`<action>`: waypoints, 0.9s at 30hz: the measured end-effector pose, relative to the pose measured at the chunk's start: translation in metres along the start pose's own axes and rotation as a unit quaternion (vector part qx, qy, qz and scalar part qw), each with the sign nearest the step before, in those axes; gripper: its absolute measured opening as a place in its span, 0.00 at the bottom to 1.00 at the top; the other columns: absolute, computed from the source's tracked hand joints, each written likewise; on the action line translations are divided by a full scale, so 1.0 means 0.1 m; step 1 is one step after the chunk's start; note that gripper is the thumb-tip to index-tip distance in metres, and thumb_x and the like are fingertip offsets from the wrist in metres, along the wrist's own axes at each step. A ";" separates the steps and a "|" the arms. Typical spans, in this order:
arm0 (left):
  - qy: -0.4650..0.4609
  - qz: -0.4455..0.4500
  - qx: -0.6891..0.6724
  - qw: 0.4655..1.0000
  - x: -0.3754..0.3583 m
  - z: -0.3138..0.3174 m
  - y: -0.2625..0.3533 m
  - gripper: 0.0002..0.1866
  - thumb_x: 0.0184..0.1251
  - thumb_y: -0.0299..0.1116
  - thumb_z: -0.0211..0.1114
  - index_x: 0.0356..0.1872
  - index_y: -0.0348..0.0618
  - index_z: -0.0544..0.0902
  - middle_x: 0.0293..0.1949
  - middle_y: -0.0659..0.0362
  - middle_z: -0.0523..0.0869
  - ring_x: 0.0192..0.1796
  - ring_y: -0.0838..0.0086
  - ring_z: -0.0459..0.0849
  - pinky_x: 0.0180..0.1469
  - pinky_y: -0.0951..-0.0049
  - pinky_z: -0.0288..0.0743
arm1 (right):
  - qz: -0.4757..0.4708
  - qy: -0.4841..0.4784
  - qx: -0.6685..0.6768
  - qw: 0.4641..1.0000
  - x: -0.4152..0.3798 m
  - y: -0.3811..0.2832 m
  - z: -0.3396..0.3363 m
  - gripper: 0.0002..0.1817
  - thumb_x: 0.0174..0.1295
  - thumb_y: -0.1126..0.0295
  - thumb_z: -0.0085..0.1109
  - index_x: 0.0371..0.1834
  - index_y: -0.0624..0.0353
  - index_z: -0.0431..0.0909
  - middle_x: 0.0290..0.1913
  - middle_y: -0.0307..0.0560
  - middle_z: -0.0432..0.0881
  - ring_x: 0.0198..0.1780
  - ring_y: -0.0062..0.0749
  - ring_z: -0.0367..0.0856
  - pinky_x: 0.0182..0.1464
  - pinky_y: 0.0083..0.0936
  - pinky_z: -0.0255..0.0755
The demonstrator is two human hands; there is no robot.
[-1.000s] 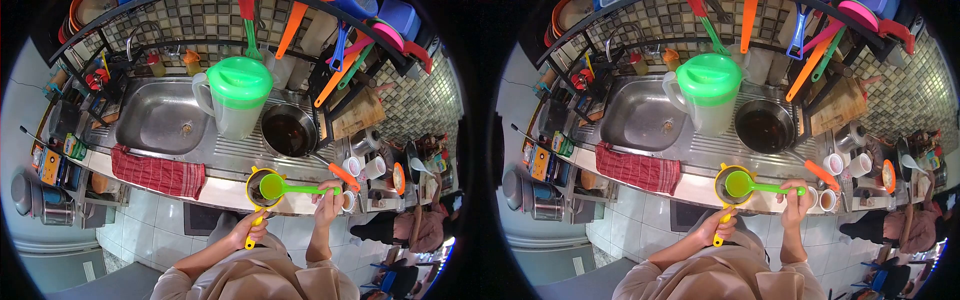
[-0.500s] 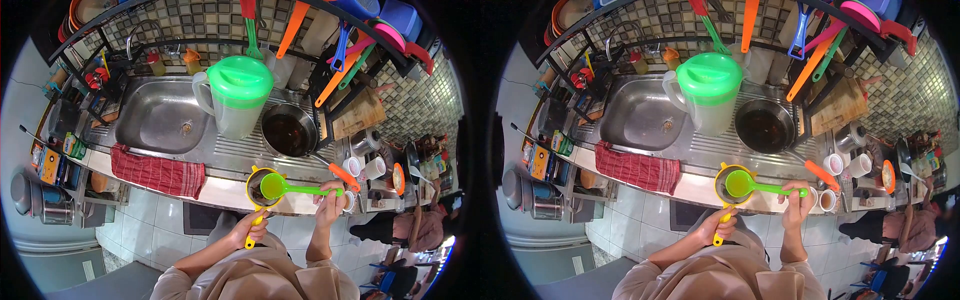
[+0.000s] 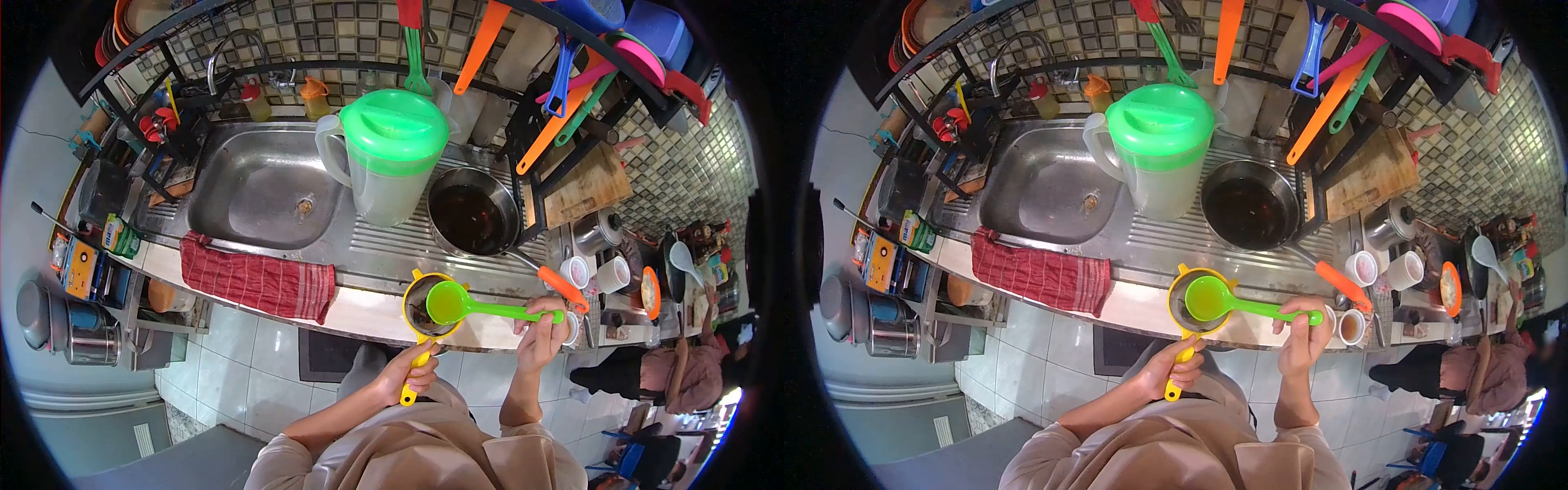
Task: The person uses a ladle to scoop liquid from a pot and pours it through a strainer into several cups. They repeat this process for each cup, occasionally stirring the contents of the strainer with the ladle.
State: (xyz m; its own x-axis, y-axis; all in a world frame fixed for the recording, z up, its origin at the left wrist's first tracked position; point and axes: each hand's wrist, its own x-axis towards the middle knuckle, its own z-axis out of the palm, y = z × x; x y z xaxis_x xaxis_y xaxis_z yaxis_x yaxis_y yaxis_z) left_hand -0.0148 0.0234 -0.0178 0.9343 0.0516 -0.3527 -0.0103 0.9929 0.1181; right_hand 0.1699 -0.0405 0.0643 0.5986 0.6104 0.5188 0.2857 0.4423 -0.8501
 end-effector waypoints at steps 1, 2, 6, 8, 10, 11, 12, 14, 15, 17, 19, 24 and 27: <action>0.004 -0.001 0.000 1.000 0.00 0.00 0.00 0.13 0.68 0.47 0.48 0.32 0.51 0.67 0.12 0.70 0.56 0.13 0.87 0.52 0.13 0.86 0.47 | 0.000 0.006 0.002 1.000 0.00 0.00 0.00 0.19 0.65 0.58 0.44 0.30 0.67 0.69 0.28 0.46 0.69 0.19 0.22 0.67 0.21 0.16 0.60; 0.003 -0.001 0.000 1.000 0.00 0.01 0.00 0.13 0.68 0.47 0.48 0.32 0.51 0.67 0.12 0.70 0.56 0.13 0.87 0.52 0.13 0.86 0.47 | 0.000 0.006 0.001 1.000 0.00 0.00 0.00 0.19 0.65 0.58 0.44 0.30 0.67 0.69 0.28 0.46 0.69 0.19 0.22 0.67 0.21 0.16 0.60; -0.003 0.002 -0.002 1.000 -0.01 0.00 0.00 0.13 0.68 0.47 0.48 0.32 0.51 0.67 0.12 0.71 0.56 0.13 0.87 0.52 0.13 0.86 0.47 | -0.010 -0.001 0.004 1.000 0.00 0.00 0.00 0.19 0.65 0.58 0.44 0.30 0.67 0.69 0.28 0.47 0.69 0.19 0.22 0.67 0.21 0.15 0.60; -0.006 0.001 -0.003 1.000 -0.01 0.00 0.00 0.12 0.68 0.47 0.48 0.32 0.51 0.67 0.12 0.71 0.56 0.13 0.87 0.52 0.13 0.86 0.47 | -0.014 0.002 0.005 1.000 0.00 -0.02 0.01 0.19 0.65 0.58 0.44 0.30 0.67 0.69 0.27 0.47 0.69 0.19 0.23 0.67 0.21 0.15 0.60; -0.007 -0.003 -0.010 1.000 -0.01 0.01 0.00 0.12 0.68 0.47 0.47 0.32 0.51 0.67 0.12 0.71 0.56 0.12 0.87 0.52 0.13 0.86 0.47 | -0.013 0.002 0.000 1.000 0.00 -0.04 0.02 0.19 0.65 0.58 0.43 0.30 0.67 0.69 0.26 0.48 0.69 0.19 0.23 0.67 0.21 0.16 0.60; -0.007 -0.003 -0.011 1.000 -0.01 0.00 0.00 0.12 0.68 0.47 0.47 0.32 0.51 0.67 0.12 0.71 0.56 0.12 0.87 0.52 0.13 0.86 0.47 | -0.013 0.002 0.000 1.000 -0.01 -0.04 0.03 0.19 0.65 0.58 0.43 0.30 0.67 0.69 0.26 0.48 0.69 0.19 0.23 0.67 0.21 0.16 0.60; -0.008 -0.004 -0.013 1.000 -0.01 0.00 0.00 0.12 0.68 0.47 0.47 0.32 0.51 0.67 0.12 0.71 0.56 0.12 0.87 0.52 0.13 0.86 0.47 | -0.014 -0.001 0.000 1.000 -0.01 -0.03 0.02 0.19 0.65 0.58 0.43 0.30 0.67 0.69 0.26 0.48 0.69 0.18 0.23 0.66 0.21 0.16 0.60; -0.010 -0.005 -0.015 1.000 -0.01 0.00 0.00 0.12 0.68 0.47 0.47 0.32 0.51 0.67 0.12 0.71 0.56 0.12 0.87 0.52 0.13 0.86 0.47 | -0.015 -0.003 0.000 1.000 -0.01 -0.03 0.02 0.19 0.65 0.59 0.43 0.30 0.67 0.68 0.26 0.48 0.69 0.18 0.23 0.66 0.21 0.16 0.59; -0.008 -0.003 -0.009 1.000 -0.01 0.00 0.01 0.12 0.68 0.47 0.47 0.32 0.51 0.67 0.12 0.71 0.56 0.12 0.87 0.52 0.13 0.86 0.47 | -0.018 -0.004 0.002 1.000 -0.01 -0.03 0.02 0.19 0.65 0.58 0.43 0.30 0.67 0.68 0.25 0.48 0.69 0.18 0.23 0.66 0.21 0.16 0.59; -0.007 -0.002 -0.005 1.000 -0.01 0.01 0.01 0.12 0.69 0.47 0.46 0.32 0.51 0.67 0.12 0.71 0.56 0.12 0.87 0.51 0.13 0.86 0.47 | -0.020 -0.004 0.002 1.000 -0.01 -0.03 0.03 0.19 0.65 0.58 0.43 0.30 0.67 0.68 0.25 0.47 0.68 0.18 0.23 0.65 0.21 0.16 0.59; -0.007 -0.003 -0.004 1.000 -0.01 0.00 0.01 0.12 0.69 0.46 0.46 0.32 0.51 0.67 0.12 0.71 0.55 0.12 0.87 0.51 0.13 0.86 0.47 | -0.051 0.013 -0.002 0.999 0.00 -0.05 0.04 0.19 0.65 0.58 0.43 0.30 0.67 0.68 0.23 0.46 0.67 0.18 0.23 0.64 0.21 0.16 0.58; 0.000 -0.005 -0.003 1.000 -0.02 0.01 0.01 0.12 0.69 0.46 0.46 0.32 0.51 0.66 0.12 0.71 0.55 0.12 0.87 0.52 0.13 0.86 0.47 | -0.078 0.037 0.005 0.996 0.04 -0.04 0.01 0.19 0.66 0.57 0.41 0.30 0.66 0.66 0.22 0.45 0.66 0.16 0.23 0.64 0.21 0.17 0.58; 0.000 0.001 0.004 1.000 -0.01 0.01 0.00 0.12 0.69 0.47 0.46 0.32 0.51 0.66 0.12 0.71 0.55 0.12 0.87 0.51 0.13 0.86 0.47 | -0.093 0.045 0.013 0.995 0.06 -0.05 -0.03 0.19 0.66 0.58 0.41 0.30 0.65 0.66 0.21 0.45 0.66 0.15 0.23 0.63 0.21 0.18 0.58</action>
State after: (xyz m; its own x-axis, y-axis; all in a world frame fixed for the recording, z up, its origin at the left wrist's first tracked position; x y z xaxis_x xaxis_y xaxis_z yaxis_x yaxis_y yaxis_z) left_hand -0.0155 0.0236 -0.0159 0.9343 0.0543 -0.3522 -0.0100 0.9920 0.1262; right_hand 0.1740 -0.0407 0.0709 0.6023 0.4561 0.6551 0.3785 0.5594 -0.7374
